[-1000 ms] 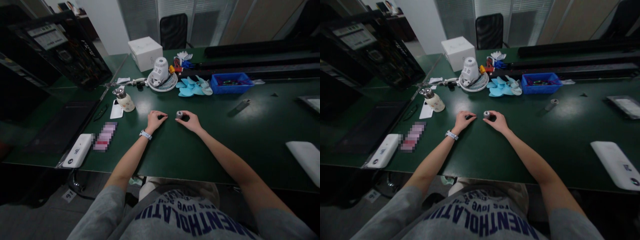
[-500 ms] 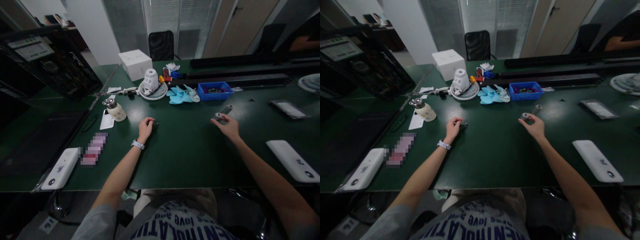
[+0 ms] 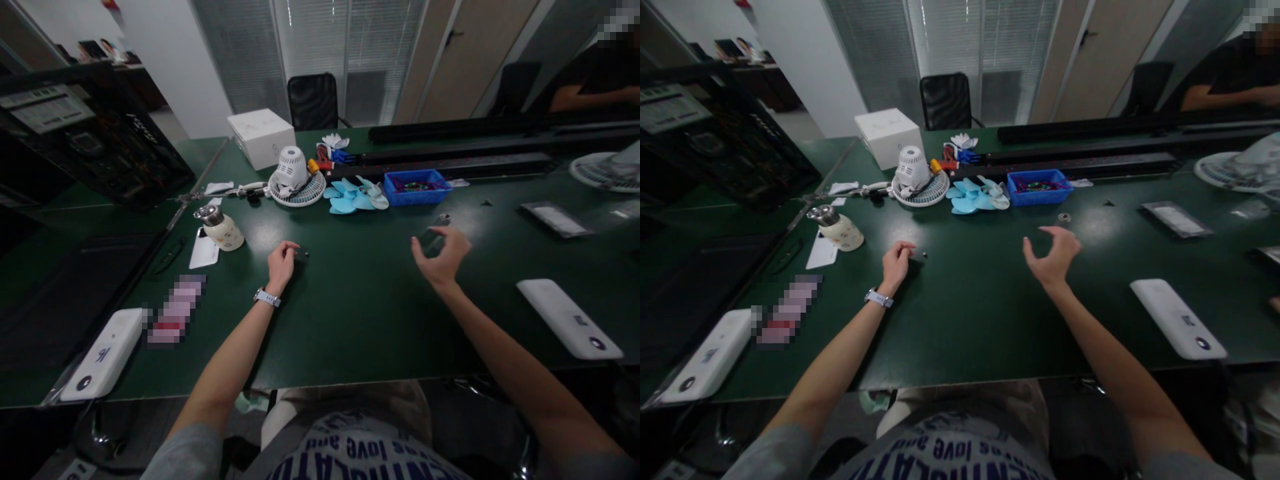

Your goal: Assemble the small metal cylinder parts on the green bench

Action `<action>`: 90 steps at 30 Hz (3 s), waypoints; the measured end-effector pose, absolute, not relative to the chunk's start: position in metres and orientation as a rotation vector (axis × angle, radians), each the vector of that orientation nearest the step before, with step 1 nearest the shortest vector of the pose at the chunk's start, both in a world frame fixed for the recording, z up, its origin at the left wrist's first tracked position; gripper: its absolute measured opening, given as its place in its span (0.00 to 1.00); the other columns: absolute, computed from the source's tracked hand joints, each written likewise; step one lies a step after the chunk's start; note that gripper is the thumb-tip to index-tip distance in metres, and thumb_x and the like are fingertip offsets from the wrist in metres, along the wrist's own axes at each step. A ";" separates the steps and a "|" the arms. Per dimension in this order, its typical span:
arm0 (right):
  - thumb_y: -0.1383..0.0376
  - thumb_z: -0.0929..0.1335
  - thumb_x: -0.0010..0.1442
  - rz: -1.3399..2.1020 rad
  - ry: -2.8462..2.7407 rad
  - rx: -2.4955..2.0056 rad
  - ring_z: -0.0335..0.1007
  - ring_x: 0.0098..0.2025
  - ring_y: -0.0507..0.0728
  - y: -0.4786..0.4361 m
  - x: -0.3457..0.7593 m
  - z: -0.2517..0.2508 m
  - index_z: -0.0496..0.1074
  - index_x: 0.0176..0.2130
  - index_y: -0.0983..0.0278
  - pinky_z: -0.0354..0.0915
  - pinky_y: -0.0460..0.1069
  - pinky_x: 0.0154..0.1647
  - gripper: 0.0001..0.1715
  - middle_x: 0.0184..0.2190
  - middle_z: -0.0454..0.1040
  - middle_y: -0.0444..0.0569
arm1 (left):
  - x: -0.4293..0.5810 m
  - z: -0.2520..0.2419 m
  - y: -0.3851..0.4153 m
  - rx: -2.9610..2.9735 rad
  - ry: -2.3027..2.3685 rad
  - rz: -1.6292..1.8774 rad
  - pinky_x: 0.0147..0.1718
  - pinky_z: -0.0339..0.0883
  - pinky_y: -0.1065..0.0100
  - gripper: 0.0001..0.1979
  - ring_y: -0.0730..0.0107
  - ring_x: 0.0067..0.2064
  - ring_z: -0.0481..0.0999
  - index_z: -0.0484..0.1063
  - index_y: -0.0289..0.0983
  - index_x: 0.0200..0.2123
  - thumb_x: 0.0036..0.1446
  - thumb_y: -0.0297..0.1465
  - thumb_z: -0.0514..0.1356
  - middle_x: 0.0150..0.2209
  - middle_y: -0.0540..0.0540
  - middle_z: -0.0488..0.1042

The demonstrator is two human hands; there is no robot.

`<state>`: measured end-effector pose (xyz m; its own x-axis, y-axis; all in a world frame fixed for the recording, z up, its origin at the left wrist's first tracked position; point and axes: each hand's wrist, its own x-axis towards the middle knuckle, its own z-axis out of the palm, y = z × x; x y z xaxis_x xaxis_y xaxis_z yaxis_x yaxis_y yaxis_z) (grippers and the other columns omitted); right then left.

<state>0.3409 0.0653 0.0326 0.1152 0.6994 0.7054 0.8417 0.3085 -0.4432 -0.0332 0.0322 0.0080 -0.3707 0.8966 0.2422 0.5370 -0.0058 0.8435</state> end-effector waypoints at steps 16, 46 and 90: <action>0.51 0.69 0.59 0.546 -2.308 -1.173 0.69 0.33 0.55 0.082 0.126 0.012 0.81 0.40 0.53 0.60 0.51 0.37 0.14 0.31 0.74 0.47 | -0.036 0.006 0.032 1.519 1.878 1.340 0.32 0.63 0.70 0.14 0.71 0.29 0.71 0.74 0.39 0.33 0.56 0.28 0.49 0.26 0.51 0.72; 0.59 0.68 0.57 -0.043 -1.501 -1.807 0.74 0.37 0.57 0.100 0.426 0.027 0.80 0.42 0.66 0.66 0.49 0.41 0.18 0.39 0.80 0.54 | -0.036 0.005 0.032 1.538 1.894 1.272 0.31 0.61 0.71 0.14 0.71 0.29 0.71 0.75 0.38 0.34 0.56 0.29 0.49 0.26 0.51 0.73; 0.57 0.74 0.45 0.457 -2.204 -1.028 0.72 0.49 0.62 0.061 0.182 0.025 0.73 0.50 0.56 0.49 0.65 0.62 0.31 0.42 0.79 0.48 | 0.025 0.031 0.008 1.959 2.070 1.246 0.57 0.53 0.45 0.14 0.45 0.62 0.52 0.79 0.50 0.42 0.54 0.46 0.63 0.61 0.43 0.54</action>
